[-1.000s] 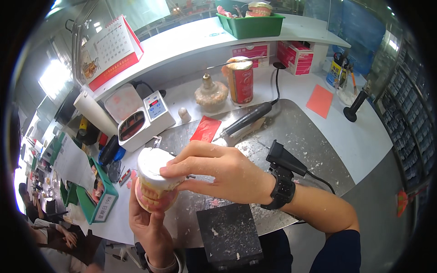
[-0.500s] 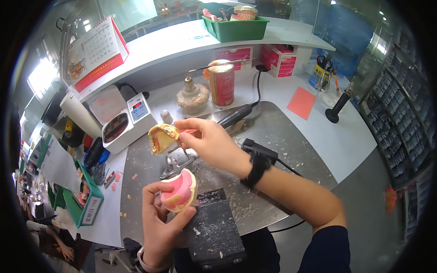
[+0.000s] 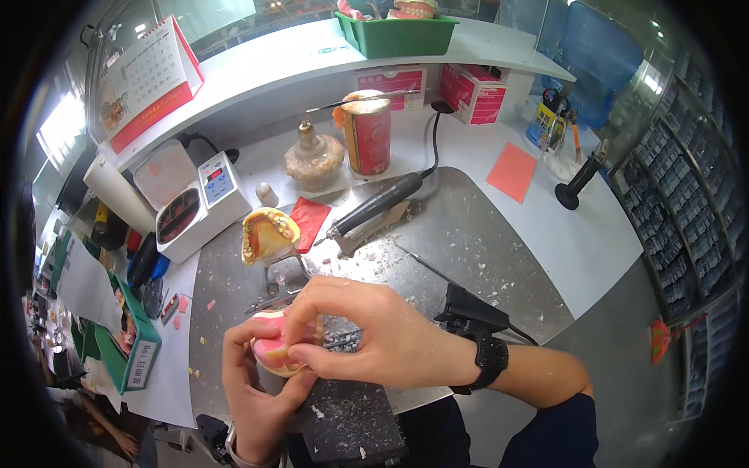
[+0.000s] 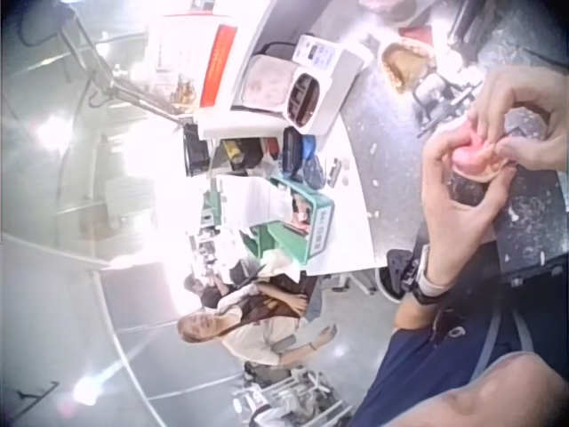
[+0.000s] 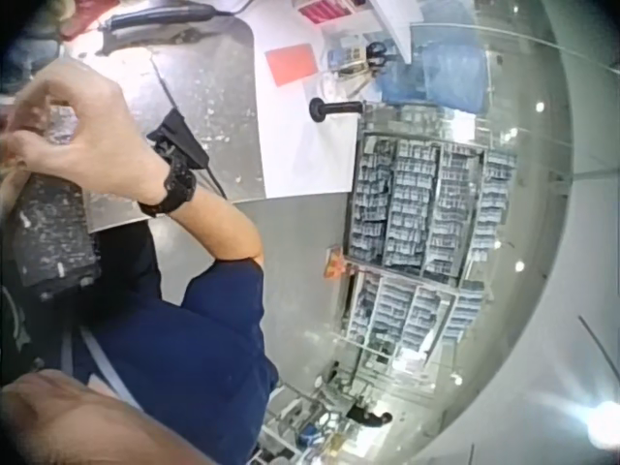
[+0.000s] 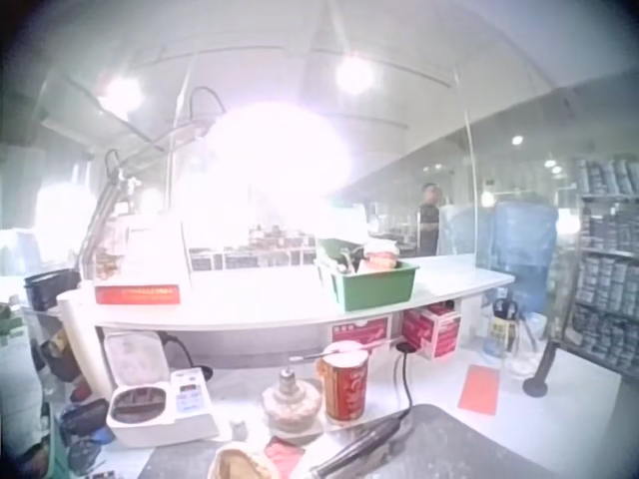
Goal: Making and adjusting dental molds and dentures at a lab bench.
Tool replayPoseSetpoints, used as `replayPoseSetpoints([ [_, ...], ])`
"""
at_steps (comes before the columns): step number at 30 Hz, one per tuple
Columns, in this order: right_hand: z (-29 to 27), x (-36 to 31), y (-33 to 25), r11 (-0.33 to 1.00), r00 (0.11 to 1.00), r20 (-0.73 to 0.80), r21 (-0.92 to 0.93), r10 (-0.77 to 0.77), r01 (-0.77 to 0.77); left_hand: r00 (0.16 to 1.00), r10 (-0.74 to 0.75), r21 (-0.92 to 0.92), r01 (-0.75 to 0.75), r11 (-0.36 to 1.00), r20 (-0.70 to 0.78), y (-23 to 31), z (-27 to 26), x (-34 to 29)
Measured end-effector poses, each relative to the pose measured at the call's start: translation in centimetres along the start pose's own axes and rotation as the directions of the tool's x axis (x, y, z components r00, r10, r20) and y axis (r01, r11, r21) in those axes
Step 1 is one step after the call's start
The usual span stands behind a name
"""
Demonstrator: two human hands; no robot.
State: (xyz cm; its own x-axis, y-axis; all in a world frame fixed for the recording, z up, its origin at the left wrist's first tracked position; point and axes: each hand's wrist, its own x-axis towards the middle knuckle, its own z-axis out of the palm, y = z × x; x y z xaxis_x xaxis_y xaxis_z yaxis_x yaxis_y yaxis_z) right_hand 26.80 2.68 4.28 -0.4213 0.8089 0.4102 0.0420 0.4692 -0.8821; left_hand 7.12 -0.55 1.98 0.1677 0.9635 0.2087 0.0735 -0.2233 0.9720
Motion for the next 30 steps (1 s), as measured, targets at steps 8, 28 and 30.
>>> replayPoseSetpoints([
  [8,0.2,0.0,0.0,0.999,0.999,-0.028,0.008,0.033,-0.032,0.999,-0.049,-0.159,0.049,0.986,0.002,-0.2,0.3,0.0],
  [28,-0.4,0.0,-0.6,0.992,0.991,0.052,0.011,0.127,-0.128,0.999,-0.011,-0.016,0.012,1.0,0.036,-0.1,-0.2,0.3],
  [30,-0.3,-0.3,-0.1,0.983,0.986,0.064,0.092,0.152,-0.157,0.999,0.004,-0.02,-0.003,1.0,0.038,0.8,-0.5,0.4],
])
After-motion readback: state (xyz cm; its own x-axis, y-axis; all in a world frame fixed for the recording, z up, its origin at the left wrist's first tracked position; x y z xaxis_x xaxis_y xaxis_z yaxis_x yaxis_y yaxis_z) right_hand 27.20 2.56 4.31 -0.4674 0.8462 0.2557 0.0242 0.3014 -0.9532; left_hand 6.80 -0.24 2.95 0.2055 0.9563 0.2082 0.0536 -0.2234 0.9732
